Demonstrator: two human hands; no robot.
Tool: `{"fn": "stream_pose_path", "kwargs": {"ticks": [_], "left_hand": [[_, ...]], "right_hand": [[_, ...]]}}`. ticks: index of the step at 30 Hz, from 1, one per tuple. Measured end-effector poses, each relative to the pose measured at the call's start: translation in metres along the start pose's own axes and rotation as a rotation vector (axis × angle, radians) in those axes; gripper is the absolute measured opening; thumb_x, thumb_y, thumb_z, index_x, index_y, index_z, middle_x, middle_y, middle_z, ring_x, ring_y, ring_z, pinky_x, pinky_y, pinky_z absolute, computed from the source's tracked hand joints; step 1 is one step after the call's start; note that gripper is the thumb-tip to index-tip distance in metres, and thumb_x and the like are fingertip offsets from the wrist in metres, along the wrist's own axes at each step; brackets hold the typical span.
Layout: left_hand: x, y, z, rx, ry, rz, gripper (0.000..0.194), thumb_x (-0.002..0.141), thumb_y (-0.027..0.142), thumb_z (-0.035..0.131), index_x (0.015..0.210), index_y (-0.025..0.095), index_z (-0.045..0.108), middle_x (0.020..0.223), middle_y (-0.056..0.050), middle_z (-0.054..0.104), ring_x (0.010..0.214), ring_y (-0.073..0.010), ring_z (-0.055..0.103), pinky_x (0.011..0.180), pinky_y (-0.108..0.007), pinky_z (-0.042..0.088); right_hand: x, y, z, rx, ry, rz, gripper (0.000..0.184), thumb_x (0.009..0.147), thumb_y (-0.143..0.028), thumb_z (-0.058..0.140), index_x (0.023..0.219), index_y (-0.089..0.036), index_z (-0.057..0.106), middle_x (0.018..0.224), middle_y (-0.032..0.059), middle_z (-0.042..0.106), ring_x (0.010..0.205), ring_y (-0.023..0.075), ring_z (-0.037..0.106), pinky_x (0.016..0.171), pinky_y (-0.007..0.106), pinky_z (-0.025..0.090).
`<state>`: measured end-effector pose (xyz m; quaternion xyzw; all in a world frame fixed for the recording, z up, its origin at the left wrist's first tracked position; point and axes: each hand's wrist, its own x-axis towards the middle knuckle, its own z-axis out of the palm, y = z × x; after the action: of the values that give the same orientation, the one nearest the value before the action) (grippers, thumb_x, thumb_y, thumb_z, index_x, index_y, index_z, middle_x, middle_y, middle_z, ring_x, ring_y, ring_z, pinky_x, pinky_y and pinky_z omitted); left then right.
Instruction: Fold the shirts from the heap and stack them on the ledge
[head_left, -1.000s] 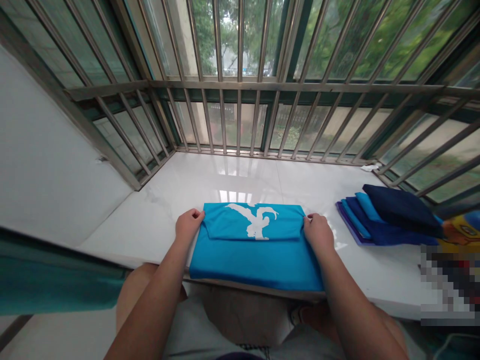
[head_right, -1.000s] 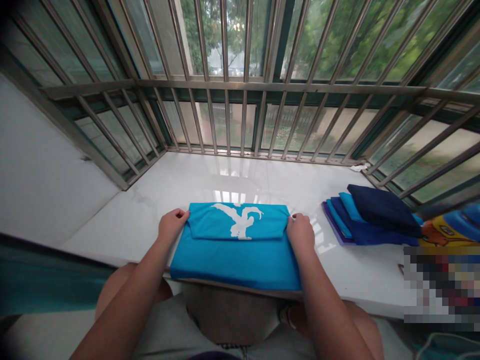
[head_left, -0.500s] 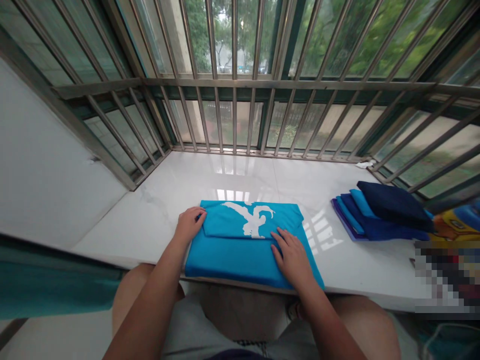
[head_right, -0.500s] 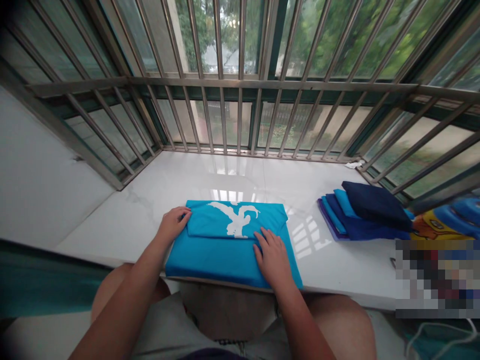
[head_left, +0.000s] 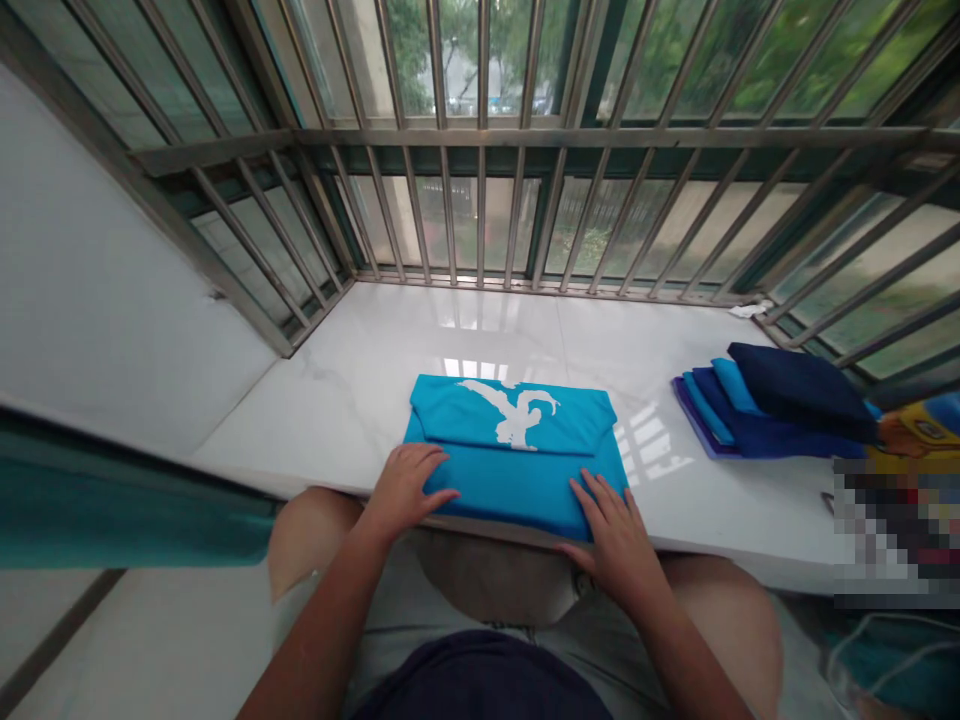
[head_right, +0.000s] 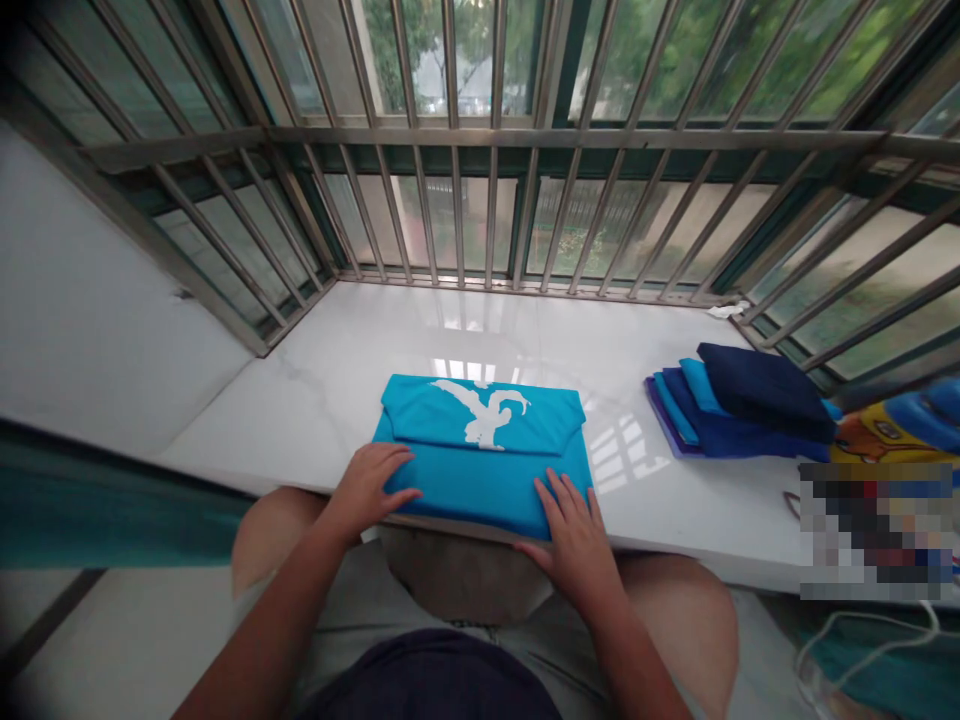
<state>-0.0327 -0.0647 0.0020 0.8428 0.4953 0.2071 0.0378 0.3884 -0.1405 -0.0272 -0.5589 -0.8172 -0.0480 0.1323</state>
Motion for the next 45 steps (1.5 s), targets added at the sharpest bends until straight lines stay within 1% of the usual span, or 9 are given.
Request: {"fn": "stream_pose_path", "kwargs": {"ticks": [5,8,13,20,25,30,36,41,45], "left_hand": [[-0.057,0.005,0.008,0.163,-0.141,0.005,0.078,0.092,0.018,0.07,0.165,0.034,0.048,0.174,-0.01,0.044,0.159,-0.0341,0.044,0.131,-0.06,0.033],[-0.068,-0.013,0.004,0.126,-0.123,-0.006,0.072,0.093,0.006,0.054,0.158,0.036,0.057,0.167,-0.008,0.054,0.154,-0.0291,0.053,0.129,-0.055,0.04],[-0.064,-0.032,-0.021,-0.111,-0.12,-0.066,0.045,0.092,0.018,0.059,0.13,0.034,0.077,0.144,-0.008,0.074,0.131,-0.0272,0.07,0.118,-0.045,0.054],[-0.014,-0.032,-0.044,-0.481,0.029,-0.536,0.033,0.094,0.054,0.06,0.11,0.03,0.078,0.108,-0.003,0.082,0.104,-0.0263,0.075,0.091,-0.035,0.062],[0.059,-0.054,-0.028,-0.545,0.144,-0.693,0.045,0.092,0.066,0.057,0.095,0.024,0.073,0.073,0.0,0.07,0.071,-0.0207,0.065,0.065,-0.03,0.051],[0.103,-0.08,-0.002,-0.301,0.184,-0.779,0.039,0.09,0.061,0.065,0.101,0.025,0.074,0.077,0.0,0.071,0.076,-0.0217,0.067,0.069,-0.03,0.047],[0.104,-0.089,0.009,-0.303,0.222,-0.797,0.043,0.09,0.064,0.069,0.111,0.027,0.072,0.085,0.0,0.076,0.081,-0.0217,0.071,0.071,-0.03,0.048],[0.102,-0.089,0.006,-0.421,0.205,-0.773,0.046,0.088,0.066,0.069,0.11,0.026,0.072,0.084,0.001,0.077,0.078,-0.0202,0.072,0.07,-0.029,0.049],[0.099,-0.085,0.002,-0.444,0.223,-0.776,0.042,0.094,0.063,0.061,0.107,0.025,0.072,0.081,0.0,0.077,0.075,-0.0202,0.072,0.071,-0.029,0.048]], "right_hand": [[-0.041,0.028,-0.002,0.0,-0.001,0.005,0.067,0.099,-0.015,0.05,0.165,-0.026,0.048,0.168,0.012,0.051,0.156,0.0311,0.047,0.126,0.056,0.039],[-0.045,0.05,-0.013,0.119,-0.049,-0.011,0.056,0.098,-0.014,0.045,0.149,-0.025,0.066,0.155,0.0123,0.065,0.145,0.0275,0.06,0.12,0.049,0.051],[-0.031,0.065,-0.043,0.294,-0.095,0.118,0.04,0.096,-0.027,0.052,0.129,-0.028,0.076,0.131,0.0112,0.077,0.12,0.0285,0.074,0.107,0.048,0.061],[0.024,0.07,-0.068,0.506,0.0,0.411,0.036,0.095,-0.042,0.053,0.12,-0.026,0.075,0.122,0.0095,0.079,0.11,0.0293,0.075,0.085,0.041,0.063],[0.104,0.094,-0.064,0.562,0.066,0.607,0.044,0.096,-0.055,0.055,0.115,-0.021,0.074,0.096,0.0083,0.079,0.081,0.0235,0.071,0.073,0.033,0.055],[0.16,0.109,-0.041,0.341,-0.087,0.73,0.036,0.099,-0.047,0.055,0.109,-0.018,0.074,0.1,0.0103,0.078,0.089,0.023,0.07,0.081,0.033,0.052],[0.153,0.096,-0.015,0.169,-0.163,0.87,0.062,0.098,-0.067,0.058,0.117,-0.01,0.074,0.118,0.0281,0.072,0.105,0.0365,0.072,0.089,0.046,0.055],[0.149,0.095,-0.013,0.149,-0.241,0.883,0.047,0.101,-0.054,0.056,0.105,-0.012,0.076,0.109,0.0263,0.075,0.102,0.0377,0.074,0.088,0.047,0.056],[0.143,0.124,-0.035,0.174,-0.206,0.991,0.045,0.102,-0.05,0.055,0.112,-0.01,0.074,0.102,0.0225,0.077,0.094,0.0333,0.075,0.079,0.04,0.056]]}}
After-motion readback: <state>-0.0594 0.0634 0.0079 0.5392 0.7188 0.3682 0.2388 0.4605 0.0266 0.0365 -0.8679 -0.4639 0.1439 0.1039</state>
